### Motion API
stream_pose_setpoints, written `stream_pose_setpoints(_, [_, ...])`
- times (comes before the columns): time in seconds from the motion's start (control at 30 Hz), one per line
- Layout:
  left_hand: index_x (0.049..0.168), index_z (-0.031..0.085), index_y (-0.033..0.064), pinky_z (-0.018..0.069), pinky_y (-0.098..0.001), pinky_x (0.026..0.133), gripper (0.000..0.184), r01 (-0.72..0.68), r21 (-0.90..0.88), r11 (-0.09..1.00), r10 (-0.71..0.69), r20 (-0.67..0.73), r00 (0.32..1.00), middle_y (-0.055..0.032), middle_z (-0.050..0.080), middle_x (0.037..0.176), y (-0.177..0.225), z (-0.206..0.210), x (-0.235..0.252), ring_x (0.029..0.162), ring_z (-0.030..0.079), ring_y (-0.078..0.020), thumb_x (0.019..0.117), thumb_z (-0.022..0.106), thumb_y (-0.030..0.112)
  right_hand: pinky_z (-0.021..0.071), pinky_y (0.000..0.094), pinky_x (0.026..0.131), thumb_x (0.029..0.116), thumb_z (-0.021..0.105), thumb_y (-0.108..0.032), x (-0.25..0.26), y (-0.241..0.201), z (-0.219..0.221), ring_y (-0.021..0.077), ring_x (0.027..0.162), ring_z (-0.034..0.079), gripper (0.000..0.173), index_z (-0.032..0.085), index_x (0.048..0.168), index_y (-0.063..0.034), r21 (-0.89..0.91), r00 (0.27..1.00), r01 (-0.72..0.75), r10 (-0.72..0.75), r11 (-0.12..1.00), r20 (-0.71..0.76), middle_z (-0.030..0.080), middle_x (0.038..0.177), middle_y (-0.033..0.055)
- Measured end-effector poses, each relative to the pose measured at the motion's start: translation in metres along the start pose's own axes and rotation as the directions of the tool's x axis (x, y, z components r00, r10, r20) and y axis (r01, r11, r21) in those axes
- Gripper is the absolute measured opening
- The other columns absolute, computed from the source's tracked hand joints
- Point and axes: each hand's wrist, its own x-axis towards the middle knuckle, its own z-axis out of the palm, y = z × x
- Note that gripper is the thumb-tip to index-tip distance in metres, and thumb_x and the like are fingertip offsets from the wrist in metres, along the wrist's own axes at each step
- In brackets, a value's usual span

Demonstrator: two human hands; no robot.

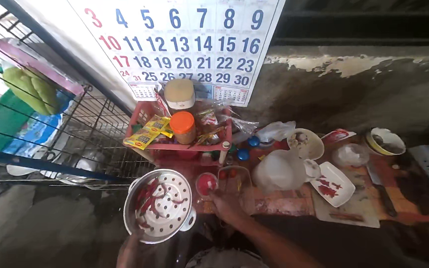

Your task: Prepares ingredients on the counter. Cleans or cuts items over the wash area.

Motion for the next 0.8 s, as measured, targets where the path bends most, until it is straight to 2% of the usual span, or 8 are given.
stream_pose_setpoints(0.07, [0.126, 0.048, -0.0039, 0.0629, -0.039, 0.059, 0.033, 0.005, 0.041, 0.999, -0.003, -0.036, 0.999, -0.0152, 0.071, 0.084, -0.012, -0.009, 0.006, 0.065, 0.072, -0.0222, 0.1079, 0.041, 0.022, 0.0555, 0.0602, 0.089, 0.1078, 0.045, -0.032, 0.008, -0.001, -0.002, 0.0407, 0.108, 0.069, 0.04, 0.059, 0.141, -0.014, -0.019, 1.0, -0.002, 0.002, 1.0, 0.003, 0.066, 0.127, 0.0208])
stream_pose_setpoints(0.17, [0.129, 0.051, -0.0039, 0.063, -0.0402, 0.059, 0.034, 0.023, 0.129, 0.991, -0.019, -0.034, 0.999, -0.0175, 0.071, 0.089, -0.028, -0.02, 0.031, 0.068, 0.073, -0.0238, 0.1073, 0.046, 0.022, 0.0529, 0.062, 0.094, 0.1088, 0.042, -0.029, 0.011, -0.002, -0.01, 0.0424, 0.113, 0.067, 0.039, 0.063, 0.136, -0.0118, -0.067, 0.998, -0.059, 0.06, 0.996, 0.021, 0.067, 0.128, 0.0214])
stream_pose_setpoints(0.23, [0.129, 0.054, -0.0038, 0.0632, -0.0409, 0.06, 0.035, 0.03, 0.168, 0.985, -0.029, -0.01, 1.0, -0.0193, 0.072, 0.091, -0.037, -0.024, 0.052, 0.069, 0.073, -0.0253, 0.1078, 0.049, 0.023, 0.054, 0.0622, 0.091, 0.1081, 0.045, -0.029, 0.012, 0.0, -0.012, 0.043, 0.111, 0.068, 0.037, 0.066, 0.131, -0.0105, -0.119, 0.998, -0.065, 0.063, 0.991, -0.025, 0.069, 0.124, 0.0216])
stream_pose_setpoints(0.37, [0.128, 0.058, -0.0042, 0.0632, -0.0431, 0.067, 0.037, 0.032, 0.215, 0.976, -0.049, 0.073, 0.996, -0.0219, 0.072, 0.098, -0.034, -0.017, 0.086, 0.077, 0.074, -0.0282, 0.1087, 0.051, 0.026, 0.0519, 0.0646, 0.094, 0.1088, 0.044, -0.034, 0.015, 0.002, -0.019, 0.0446, 0.115, 0.066, 0.039, 0.067, 0.13, -0.0103, -0.133, 0.983, -0.177, 0.17, 0.975, -0.064, 0.068, 0.127, 0.0221])
stream_pose_setpoints(0.5, [0.127, 0.061, -0.0036, 0.0635, -0.0407, 0.067, 0.039, -0.044, 0.24, 0.97, -0.004, 0.195, 0.981, -0.0199, 0.073, 0.098, -0.02, -0.002, 0.097, 0.076, 0.074, -0.0256, 0.1082, 0.053, 0.03, 0.0526, 0.0624, 0.094, 0.1075, 0.045, -0.026, 0.011, -0.013, -0.019, 0.043, 0.115, 0.066, 0.041, 0.059, 0.142, -0.0113, -0.091, 0.954, -0.275, 0.26, 0.957, -0.152, 0.067, 0.129, 0.0216])
stream_pose_setpoints(0.67, [0.136, 0.057, -0.0014, 0.0626, -0.0402, 0.072, 0.041, -0.143, 0.281, 0.949, 0.044, 0.332, 0.942, -0.0182, 0.072, 0.105, -0.011, 0.0, 0.105, 0.082, 0.073, -0.0235, 0.1074, 0.054, 0.027, 0.0543, 0.0602, 0.092, 0.1073, 0.044, -0.032, 0.014, -0.058, 0.008, 0.0376, 0.112, 0.068, 0.039, 0.068, 0.13, -0.0109, 0.007, 0.962, -0.183, 0.18, 0.983, -0.203, 0.067, 0.13, 0.0165])
stream_pose_setpoints(0.73, [0.142, 0.055, 0.0023, 0.0614, -0.0454, 0.078, 0.043, -0.196, 0.313, 0.929, 0.086, 0.331, 0.94, -0.0183, 0.07, 0.117, -0.011, -0.009, 0.109, 0.093, 0.072, -0.0265, 0.1065, 0.056, 0.027, 0.0549, 0.0611, 0.088, 0.1041, 0.048, -0.027, 0.03, -0.074, 0.028, 0.0387, 0.109, 0.069, 0.034, 0.071, 0.124, -0.0111, -0.047, 0.971, -0.125, 0.112, 0.991, -0.209, 0.069, 0.123, 0.0174])
stream_pose_setpoints(0.8, [0.143, 0.053, 0.0036, 0.061, -0.0492, 0.082, 0.044, -0.277, 0.335, 0.901, 0.168, 0.318, 0.933, -0.0178, 0.065, 0.129, -0.011, -0.02, 0.107, 0.103, 0.071, -0.0284, 0.1057, 0.057, 0.027, 0.055, 0.0615, 0.088, 0.1051, 0.049, -0.024, 0.049, -0.091, 0.041, 0.0418, 0.108, 0.068, 0.033, 0.067, 0.128, -0.0088, -0.059, 0.988, -0.136, 0.131, 0.989, -0.076, 0.064, 0.129, 0.0207])
